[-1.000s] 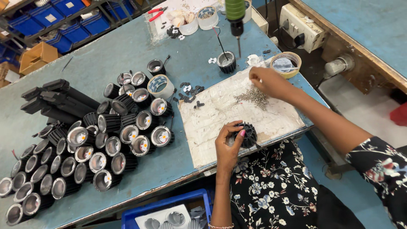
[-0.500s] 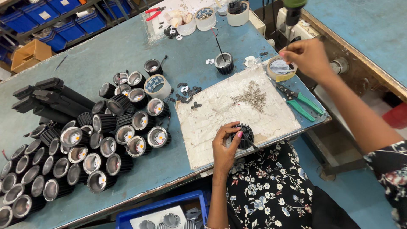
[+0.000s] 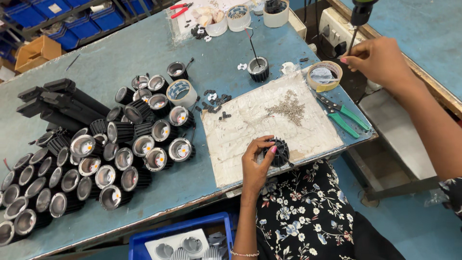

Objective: The person assembles LED light fixtures by peeling and applying adhesive stickers to the components and using a handheld electric screwdriver to fasten them together.

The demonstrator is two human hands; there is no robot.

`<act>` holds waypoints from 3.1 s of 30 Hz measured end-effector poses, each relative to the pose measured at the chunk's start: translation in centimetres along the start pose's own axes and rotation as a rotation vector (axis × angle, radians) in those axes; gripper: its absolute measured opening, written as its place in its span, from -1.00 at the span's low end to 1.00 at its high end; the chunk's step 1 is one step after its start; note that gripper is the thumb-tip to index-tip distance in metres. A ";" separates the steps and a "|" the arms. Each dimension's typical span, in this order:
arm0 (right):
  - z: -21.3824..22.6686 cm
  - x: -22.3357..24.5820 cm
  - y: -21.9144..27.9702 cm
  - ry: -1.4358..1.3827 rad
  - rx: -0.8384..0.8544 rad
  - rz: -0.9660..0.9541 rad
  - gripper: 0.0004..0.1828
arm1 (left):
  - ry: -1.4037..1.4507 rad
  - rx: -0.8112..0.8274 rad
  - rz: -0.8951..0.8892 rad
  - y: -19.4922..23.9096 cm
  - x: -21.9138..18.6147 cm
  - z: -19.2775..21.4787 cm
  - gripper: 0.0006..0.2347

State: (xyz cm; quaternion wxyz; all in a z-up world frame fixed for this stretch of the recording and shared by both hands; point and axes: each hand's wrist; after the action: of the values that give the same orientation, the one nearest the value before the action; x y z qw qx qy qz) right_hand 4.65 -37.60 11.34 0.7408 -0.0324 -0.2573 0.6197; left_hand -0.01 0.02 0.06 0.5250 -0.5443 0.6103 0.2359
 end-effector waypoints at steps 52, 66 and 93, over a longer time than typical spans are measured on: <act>9.3 11.2 -0.9 0.153 0.453 -0.331 -0.44 | -0.040 0.007 -0.023 0.1 -0.4 0.0 -0.89; 7.1 13.5 2.3 -0.697 0.059 0.140 -0.37 | -0.154 0.012 -0.089 0.1 -0.7 0.2 -0.89; 1.1 18.2 7.0 -1.072 0.021 0.393 -0.06 | -0.131 0.040 -0.012 -0.1 -1.4 0.3 -0.85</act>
State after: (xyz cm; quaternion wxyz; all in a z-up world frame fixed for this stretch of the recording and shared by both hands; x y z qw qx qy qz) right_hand -0.35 -19.32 15.91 0.3777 0.2467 -0.5802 0.6781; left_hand -0.01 0.89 1.26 0.5759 -0.5207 0.5760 0.2559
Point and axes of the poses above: each hand's wrist, its own y-axis away from the middle knuckle, its own z-axis out of the back of the hand, x = y × z, and after that the axes turned 13 degrees about y, right-handed
